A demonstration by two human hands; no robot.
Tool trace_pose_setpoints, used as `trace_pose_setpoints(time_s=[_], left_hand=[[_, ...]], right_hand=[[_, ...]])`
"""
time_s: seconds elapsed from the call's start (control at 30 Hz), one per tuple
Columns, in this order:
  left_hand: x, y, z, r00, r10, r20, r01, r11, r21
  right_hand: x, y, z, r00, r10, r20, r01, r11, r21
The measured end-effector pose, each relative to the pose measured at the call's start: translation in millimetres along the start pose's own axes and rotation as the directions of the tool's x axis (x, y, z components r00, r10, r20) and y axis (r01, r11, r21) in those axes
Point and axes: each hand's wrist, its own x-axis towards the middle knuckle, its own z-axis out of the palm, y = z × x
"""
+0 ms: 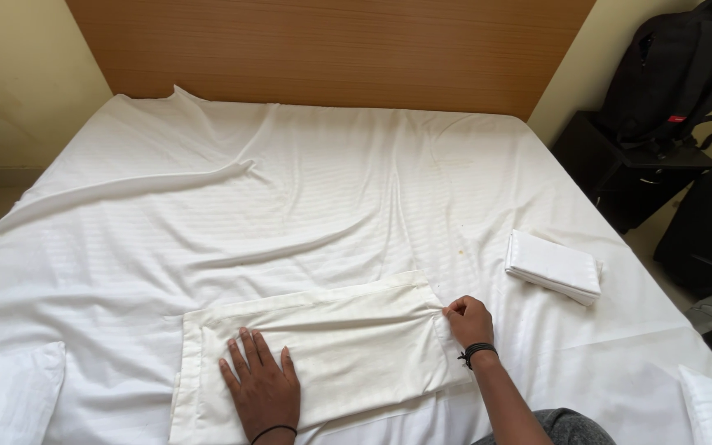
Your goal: The person folds a white bed sheet on a bed. They repeatedly fold the sheet in half, smooth it out, and fold it again into a smaller rectangular shape.
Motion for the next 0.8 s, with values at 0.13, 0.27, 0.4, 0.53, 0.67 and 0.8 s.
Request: trace_pose_setpoints(time_s=[0.13,0.27,0.4,0.53,0.67,0.8], left_hand=[[-0.3,1.0,-0.7,1.0,0.006,-0.006,-0.006,1.0,-0.006],[-0.3,1.0,-2.7,1.0,-0.004,-0.014,0.003,1.0,-0.017],[-1.2,-0.5,-6.1,1.0,0.002,-0.023,-0.002,1.0,-0.013],[-2.1,-1.0,-7.7,0.999,0.006,-0.05,-0.007,1.0,-0.024],[-1.6,-0.2,-5.0,0.998,-0.002,-0.06,0.0,0.999,-0.035],[-1.0,0.8,0.9,0.995,-0.005,-0.1,-0.002,0.998,-0.067]], right_hand=[[-0.7,2.6,3.3,1.0,0.009,0.008,-0.009,1.0,-0.026],[-10.6,-17.1,-18.3,0.994,0.059,0.089,-0.053,0.996,-0.073],[-6.0,-8.9,-18.1,0.979,0.084,0.187,-0.066,0.993,-0.102],[-20.3,-23.8,-21.5,0.993,0.064,0.1,-0.051,0.99,-0.131],[-31.8,-38.6,-34.8,0.996,0.061,0.068,-0.047,0.981,-0.188],[-20.8,-18.9,-36.9,0.96,0.155,0.234,-0.121,0.981,-0.154]])
